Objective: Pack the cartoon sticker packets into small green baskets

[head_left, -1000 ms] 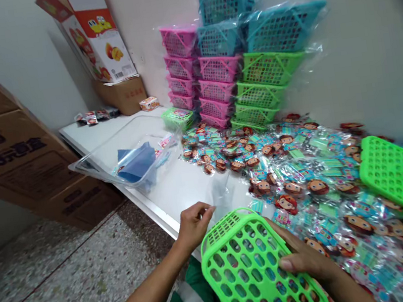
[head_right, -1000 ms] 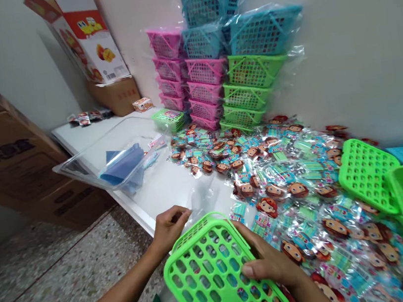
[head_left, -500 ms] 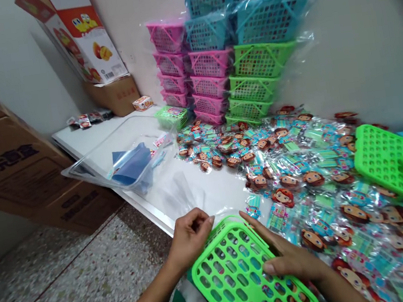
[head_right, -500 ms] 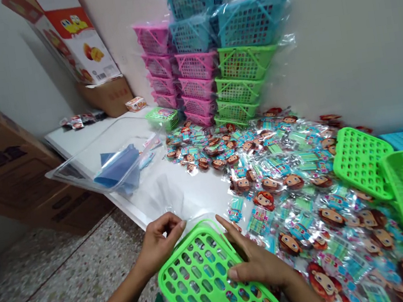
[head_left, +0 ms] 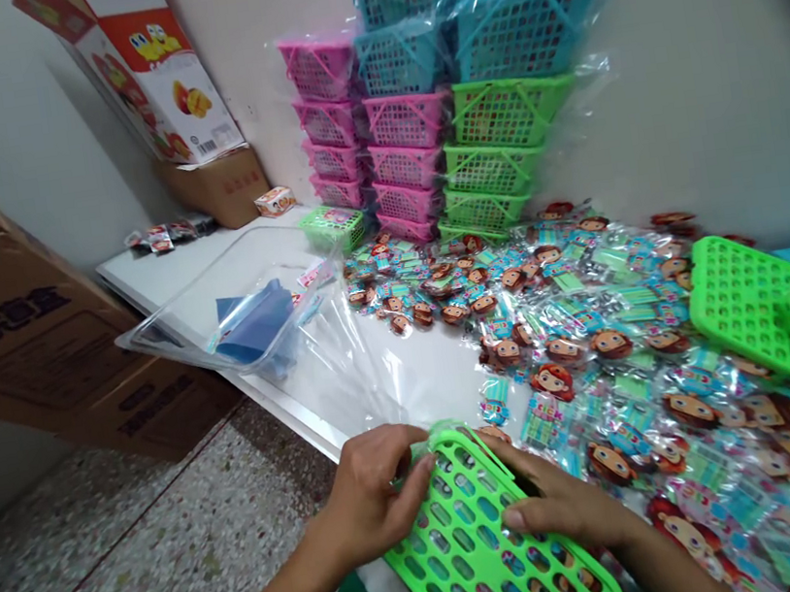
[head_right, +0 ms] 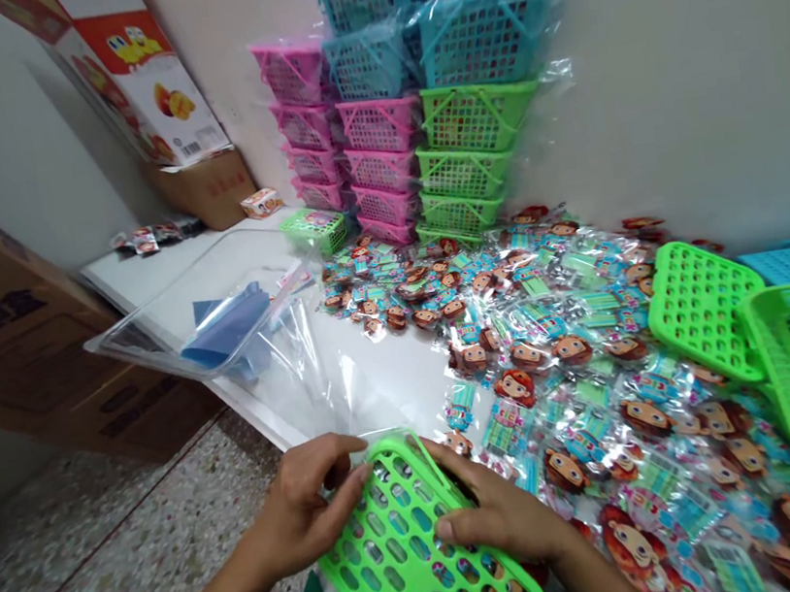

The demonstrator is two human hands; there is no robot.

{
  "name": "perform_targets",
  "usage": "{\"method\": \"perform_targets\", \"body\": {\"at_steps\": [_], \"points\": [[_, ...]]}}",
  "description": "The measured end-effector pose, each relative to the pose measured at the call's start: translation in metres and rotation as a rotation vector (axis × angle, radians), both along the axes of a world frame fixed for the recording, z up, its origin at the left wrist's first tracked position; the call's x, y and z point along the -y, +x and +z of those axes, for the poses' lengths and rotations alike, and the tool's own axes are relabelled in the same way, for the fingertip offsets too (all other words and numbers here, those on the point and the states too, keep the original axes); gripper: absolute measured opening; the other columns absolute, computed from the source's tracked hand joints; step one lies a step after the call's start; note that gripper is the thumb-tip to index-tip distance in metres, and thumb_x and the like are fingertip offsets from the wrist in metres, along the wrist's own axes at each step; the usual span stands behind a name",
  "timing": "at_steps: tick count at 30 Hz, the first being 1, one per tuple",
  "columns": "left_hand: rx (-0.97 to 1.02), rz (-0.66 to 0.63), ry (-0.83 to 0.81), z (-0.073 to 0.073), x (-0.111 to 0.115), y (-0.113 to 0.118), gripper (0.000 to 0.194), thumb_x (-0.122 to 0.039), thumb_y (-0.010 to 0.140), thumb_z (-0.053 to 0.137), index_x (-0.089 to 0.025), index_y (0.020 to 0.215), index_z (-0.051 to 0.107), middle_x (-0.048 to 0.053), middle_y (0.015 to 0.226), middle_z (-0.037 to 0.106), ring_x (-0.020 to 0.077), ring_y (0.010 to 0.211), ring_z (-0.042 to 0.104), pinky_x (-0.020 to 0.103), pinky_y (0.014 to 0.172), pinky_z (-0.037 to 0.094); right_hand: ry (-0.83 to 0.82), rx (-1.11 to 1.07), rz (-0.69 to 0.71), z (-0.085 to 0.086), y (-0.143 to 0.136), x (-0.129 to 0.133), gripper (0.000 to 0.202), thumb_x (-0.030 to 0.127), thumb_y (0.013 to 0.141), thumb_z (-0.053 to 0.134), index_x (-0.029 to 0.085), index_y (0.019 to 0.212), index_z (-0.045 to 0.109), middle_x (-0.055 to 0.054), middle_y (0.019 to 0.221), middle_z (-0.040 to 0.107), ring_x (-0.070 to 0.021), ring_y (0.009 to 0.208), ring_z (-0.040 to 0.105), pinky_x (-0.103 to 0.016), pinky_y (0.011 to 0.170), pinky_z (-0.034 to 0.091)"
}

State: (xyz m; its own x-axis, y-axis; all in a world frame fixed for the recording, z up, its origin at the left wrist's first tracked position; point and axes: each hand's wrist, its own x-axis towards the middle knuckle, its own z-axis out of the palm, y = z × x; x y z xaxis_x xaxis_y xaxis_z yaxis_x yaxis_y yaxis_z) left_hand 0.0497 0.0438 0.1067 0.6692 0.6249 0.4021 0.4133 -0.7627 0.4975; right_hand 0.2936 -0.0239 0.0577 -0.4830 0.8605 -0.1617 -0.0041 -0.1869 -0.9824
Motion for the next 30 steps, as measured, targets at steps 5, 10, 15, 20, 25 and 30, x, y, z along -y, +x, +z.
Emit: {"method": "perform_targets", "body": {"at_steps": [5, 10, 15, 20, 25, 30], "points": [[-0.093, -0.035, 0.450, -0.011, 0.006, 0.001, 0.035, -0.013, 0.082, 0.050, -0.011, 0.117, 0.053, 0.000, 0.059, 0.050, 0.0144, 0.055, 0.044, 0.028, 0.050, 0.031, 0.017, -0.017, -0.033, -0.001, -0.002, 0.002, 0.082, 0.039, 0.074, 0.066, 0.024, 0.144, 0.026, -0.005, 0.141, 0.039, -0.0314, 0.127, 0.035, -0.044, 0.105, 0.028], [-0.072, 0.008, 0.502, -0.017, 0.021, 0.008, 0.039, -0.014, 0.080, 0.054, -0.010, 0.119, 0.052, -0.001, 0.056, 0.050, 0.0144, 0.054, 0.043, 0.029, 0.050, 0.030, -0.003, 0.014, -0.096, -0.005, -0.006, 0.006, 0.077, 0.040, 0.075, 0.066, 0.024, 0.141, 0.031, -0.006, 0.137, 0.043, -0.0318, 0.126, 0.037, -0.045, 0.103, 0.031], [-0.091, 0.105, 0.455, -0.025, 0.031, 0.017, 0.033, -0.013, 0.082, 0.053, -0.011, 0.114, 0.054, 0.001, 0.057, 0.053, 0.0146, 0.056, 0.046, 0.030, 0.052, 0.033, -0.041, 0.020, -0.128, -0.006, -0.009, 0.010, 0.072, 0.041, 0.074, 0.066, 0.024, 0.136, 0.035, -0.007, 0.135, 0.045, -0.0312, 0.122, 0.041, -0.045, 0.101, 0.034], [-0.045, 0.148, 0.392, -0.041, 0.039, 0.005, 0.043, -0.012, 0.078, 0.061, -0.012, 0.119, 0.049, 0.002, 0.064, 0.058, 0.0154, 0.060, 0.049, 0.031, 0.056, 0.037, -0.074, -0.054, -0.235, -0.010, -0.006, 0.019, 0.068, 0.041, 0.075, 0.063, 0.024, 0.135, 0.035, -0.007, 0.140, 0.039, -0.0297, 0.129, 0.033, -0.044, 0.103, 0.031], [0.138, 0.342, 0.316, -0.058, 0.045, -0.010, 0.056, -0.016, 0.072, 0.069, -0.021, 0.124, 0.047, 0.008, 0.092, 0.061, 0.0210, 0.085, 0.056, 0.039, 0.073, 0.047, -0.128, -0.061, -0.333, -0.017, -0.006, 0.028, 0.072, 0.045, 0.074, 0.062, 0.026, 0.137, 0.031, -0.006, 0.145, 0.032, -0.0296, 0.134, 0.027, -0.046, 0.104, 0.030], [0.384, 0.626, -0.138, -0.082, 0.053, -0.021, 0.069, -0.027, 0.078, 0.063, -0.020, 0.139, 0.030, 0.017, 0.133, 0.045, 0.0290, 0.121, 0.046, 0.047, 0.094, 0.044, -0.173, -0.063, -0.400, -0.016, -0.008, 0.032, 0.073, 0.047, 0.072, 0.062, 0.027, 0.136, 0.032, -0.008, 0.141, 0.040, -0.0316, 0.130, 0.035, -0.048, 0.104, 0.029]]}}
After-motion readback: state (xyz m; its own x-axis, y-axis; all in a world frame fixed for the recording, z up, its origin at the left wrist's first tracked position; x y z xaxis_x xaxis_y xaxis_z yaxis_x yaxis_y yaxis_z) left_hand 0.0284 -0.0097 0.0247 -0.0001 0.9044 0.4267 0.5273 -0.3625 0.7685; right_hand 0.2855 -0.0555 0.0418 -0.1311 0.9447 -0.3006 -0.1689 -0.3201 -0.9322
